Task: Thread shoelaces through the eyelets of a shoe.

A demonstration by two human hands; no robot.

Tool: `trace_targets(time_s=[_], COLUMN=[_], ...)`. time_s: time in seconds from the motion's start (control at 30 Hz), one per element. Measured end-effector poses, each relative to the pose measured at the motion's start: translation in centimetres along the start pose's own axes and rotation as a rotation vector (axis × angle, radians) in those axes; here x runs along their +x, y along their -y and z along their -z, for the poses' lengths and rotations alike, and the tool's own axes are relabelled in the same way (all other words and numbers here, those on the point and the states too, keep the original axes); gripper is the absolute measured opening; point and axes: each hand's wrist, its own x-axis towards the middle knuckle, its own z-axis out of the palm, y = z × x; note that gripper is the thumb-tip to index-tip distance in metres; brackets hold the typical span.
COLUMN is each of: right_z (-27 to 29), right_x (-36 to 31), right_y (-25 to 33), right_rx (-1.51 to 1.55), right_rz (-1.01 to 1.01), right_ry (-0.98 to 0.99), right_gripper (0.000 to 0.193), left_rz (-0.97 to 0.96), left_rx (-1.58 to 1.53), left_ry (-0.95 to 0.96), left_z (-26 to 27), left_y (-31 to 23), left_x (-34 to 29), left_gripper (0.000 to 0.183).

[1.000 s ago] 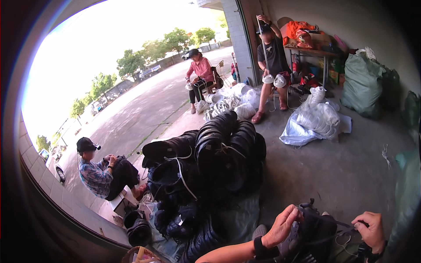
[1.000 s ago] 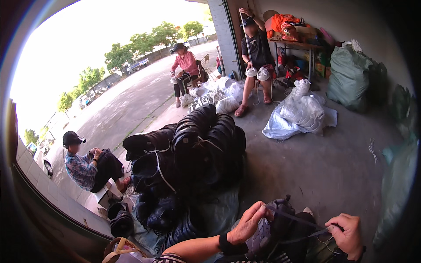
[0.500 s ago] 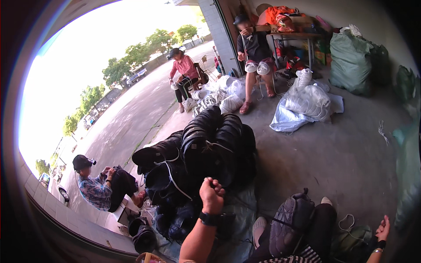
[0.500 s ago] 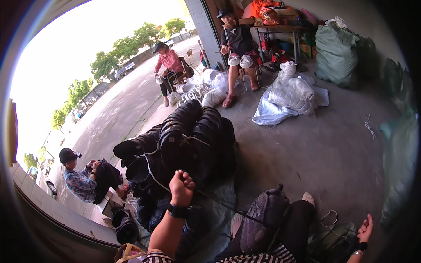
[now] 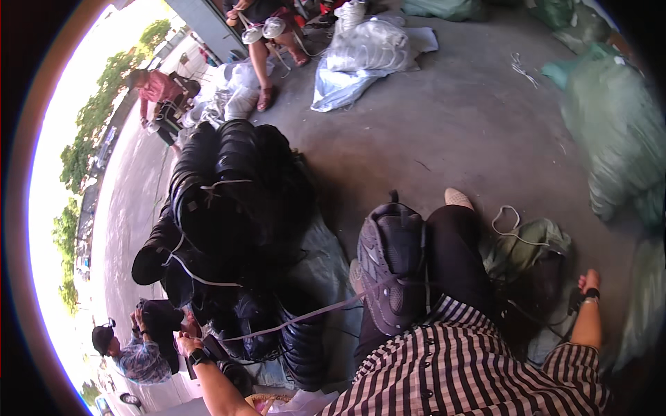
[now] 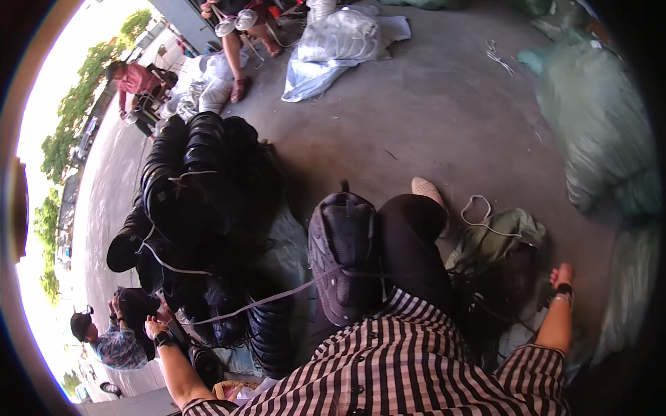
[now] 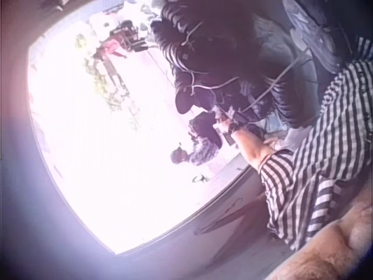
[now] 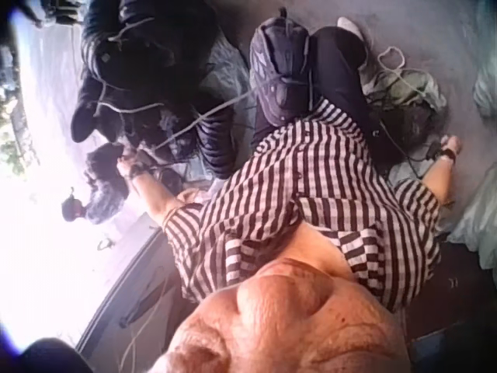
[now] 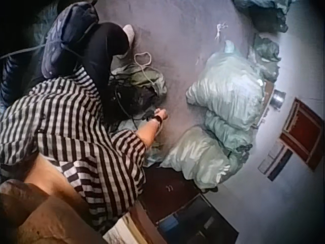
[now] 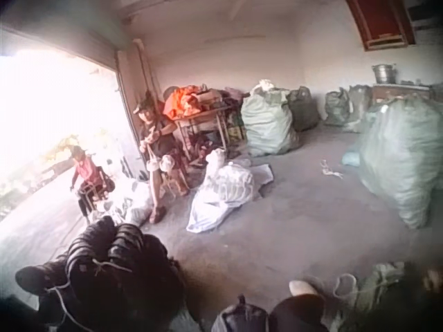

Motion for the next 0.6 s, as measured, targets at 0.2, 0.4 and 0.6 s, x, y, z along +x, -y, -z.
trace_targets(time_s=[0.2,0.4,0.6], right_z=[-14.5,-16.1,-16.4], right_x=[-27.9,-49.4,-54.9], right_y=[7.7,11.0,7.6], right_rx=[-0.082,-0.095,-0.526], right_rz=[0.488,0.740,1.215], right_ry=[0.824,1.360,1.386], right_gripper=[0.015,0.015,0.008], left_rz=[-0.237,-0.053,-0.562], left_rx=[0.676,0.502,0.500], left_ry=[0.704,1.344,1.628], left_z=[-7.4,-9.1,-8.9], left_y=[7.8,9.8,10.3], left_x=[-20.8,-41.4,-47.7], left_gripper=[0.040,0.019,0.006])
